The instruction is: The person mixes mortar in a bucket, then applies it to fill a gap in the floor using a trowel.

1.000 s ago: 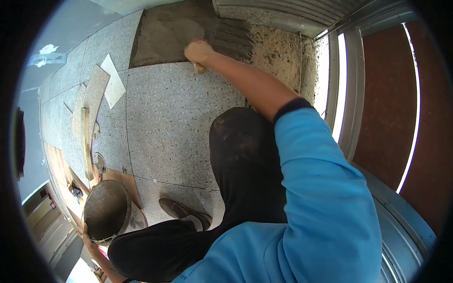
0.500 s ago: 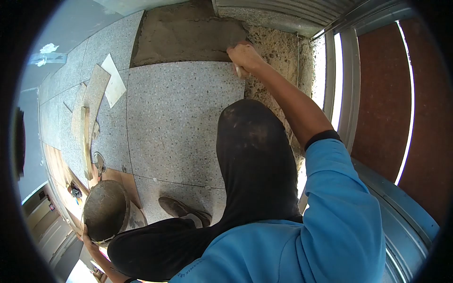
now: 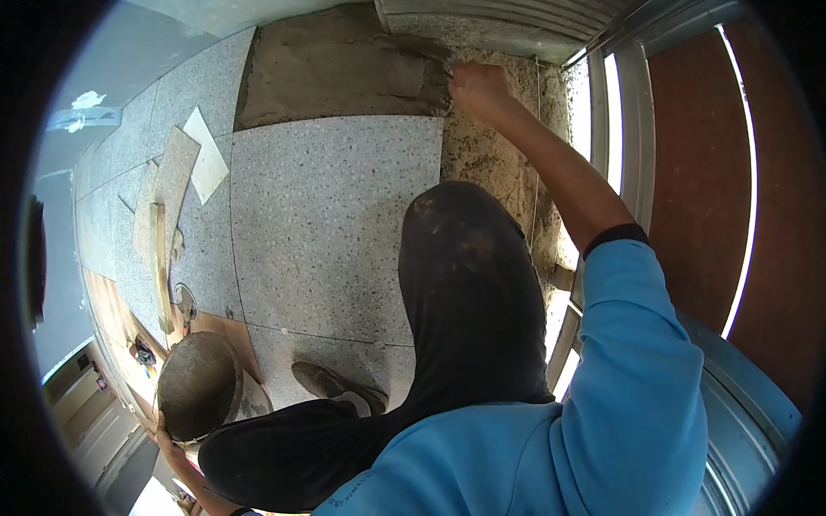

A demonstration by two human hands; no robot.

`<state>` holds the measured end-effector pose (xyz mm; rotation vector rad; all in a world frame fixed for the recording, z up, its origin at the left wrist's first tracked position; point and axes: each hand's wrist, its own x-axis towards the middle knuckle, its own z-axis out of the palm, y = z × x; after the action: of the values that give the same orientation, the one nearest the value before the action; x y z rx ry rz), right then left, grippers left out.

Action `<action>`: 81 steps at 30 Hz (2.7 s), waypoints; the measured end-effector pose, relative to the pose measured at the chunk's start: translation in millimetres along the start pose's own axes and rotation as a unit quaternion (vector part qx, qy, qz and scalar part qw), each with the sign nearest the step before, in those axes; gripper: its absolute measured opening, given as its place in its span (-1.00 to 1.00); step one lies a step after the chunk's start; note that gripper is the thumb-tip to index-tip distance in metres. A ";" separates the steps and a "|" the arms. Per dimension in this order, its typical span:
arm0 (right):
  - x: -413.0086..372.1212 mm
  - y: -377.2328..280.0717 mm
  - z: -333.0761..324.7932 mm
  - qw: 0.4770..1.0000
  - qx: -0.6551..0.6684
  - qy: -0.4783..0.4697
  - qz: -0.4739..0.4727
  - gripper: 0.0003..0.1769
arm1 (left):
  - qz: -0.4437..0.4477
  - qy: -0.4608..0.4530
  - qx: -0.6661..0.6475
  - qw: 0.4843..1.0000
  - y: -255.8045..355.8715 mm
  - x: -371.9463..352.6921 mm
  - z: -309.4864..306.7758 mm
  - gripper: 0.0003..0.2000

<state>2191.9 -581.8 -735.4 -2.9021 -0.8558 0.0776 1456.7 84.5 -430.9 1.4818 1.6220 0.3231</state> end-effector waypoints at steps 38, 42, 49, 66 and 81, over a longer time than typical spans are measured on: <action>-31.9 0.5 22.2 0.986 0.154 0.038 -0.052 -0.69 | -0.030 0.000 0.019 0.999 -5.2 -2.8 -7.7 -0.37; -41.7 0.4 20.6 0.990 0.119 0.003 -0.079 -0.64 | -0.029 -0.008 0.025 0.999 -5.6 -3.0 -8.3 -0.36; -48.2 1.8 32.6 0.988 0.104 0.009 -0.118 -0.69 | -0.030 -0.002 0.016 0.999 -3.3 1.3 -7.5 -0.37; -13.6 22.6 20.9 0.990 0.106 0.062 -0.065 -0.72 | -0.030 0.021 -0.002 0.999 -11.2 -0.4 -11.5 -0.37; 42.2 34.3 19.5 0.998 0.010 0.033 -0.052 -0.68 | -0.051 -0.034 -0.072 0.996 -9.4 -8.8 -2.8 -0.40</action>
<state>2244.2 -585.6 -759.8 -2.8202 -0.9856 -0.0176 1447.4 75.3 -432.1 1.2837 1.5797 0.3207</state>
